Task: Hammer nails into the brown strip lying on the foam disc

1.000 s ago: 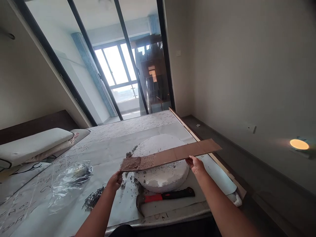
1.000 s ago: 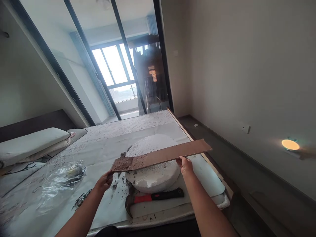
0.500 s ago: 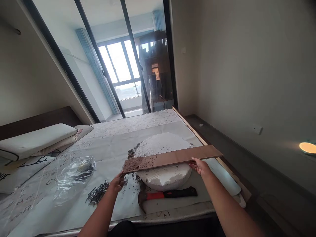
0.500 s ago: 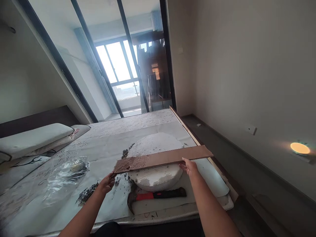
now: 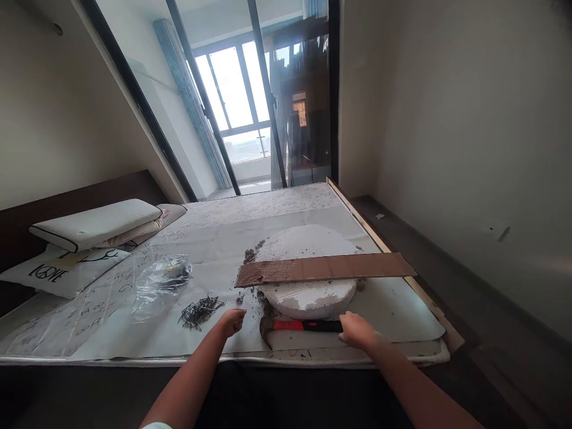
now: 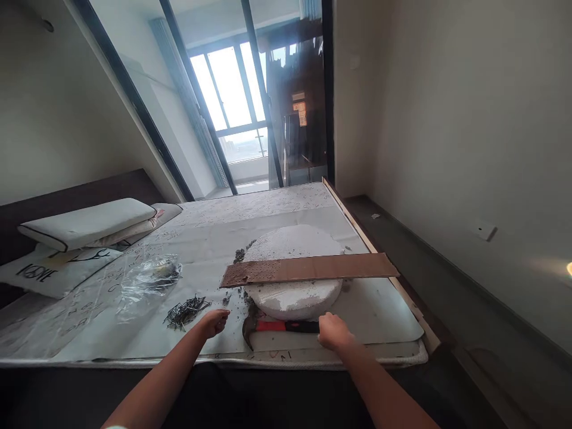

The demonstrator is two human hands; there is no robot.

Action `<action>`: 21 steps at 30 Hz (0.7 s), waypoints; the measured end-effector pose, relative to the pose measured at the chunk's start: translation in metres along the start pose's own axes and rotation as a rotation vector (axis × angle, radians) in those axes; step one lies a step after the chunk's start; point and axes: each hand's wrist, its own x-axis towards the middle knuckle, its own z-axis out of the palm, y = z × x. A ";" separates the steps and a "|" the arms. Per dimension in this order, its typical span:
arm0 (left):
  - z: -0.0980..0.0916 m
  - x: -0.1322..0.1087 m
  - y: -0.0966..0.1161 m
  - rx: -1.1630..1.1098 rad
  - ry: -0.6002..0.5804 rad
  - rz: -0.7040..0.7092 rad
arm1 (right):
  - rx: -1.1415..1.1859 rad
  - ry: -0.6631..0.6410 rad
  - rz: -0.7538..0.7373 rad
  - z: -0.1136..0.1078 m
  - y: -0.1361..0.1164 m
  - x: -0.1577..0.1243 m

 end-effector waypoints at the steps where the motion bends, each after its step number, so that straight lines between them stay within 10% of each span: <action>1: 0.003 0.000 -0.002 0.015 0.023 0.001 | -0.075 -0.026 -0.019 0.006 -0.005 -0.004; 21: 0.001 -0.008 -0.015 -0.164 0.031 -0.104 | -0.470 -0.110 -0.241 0.038 -0.037 -0.009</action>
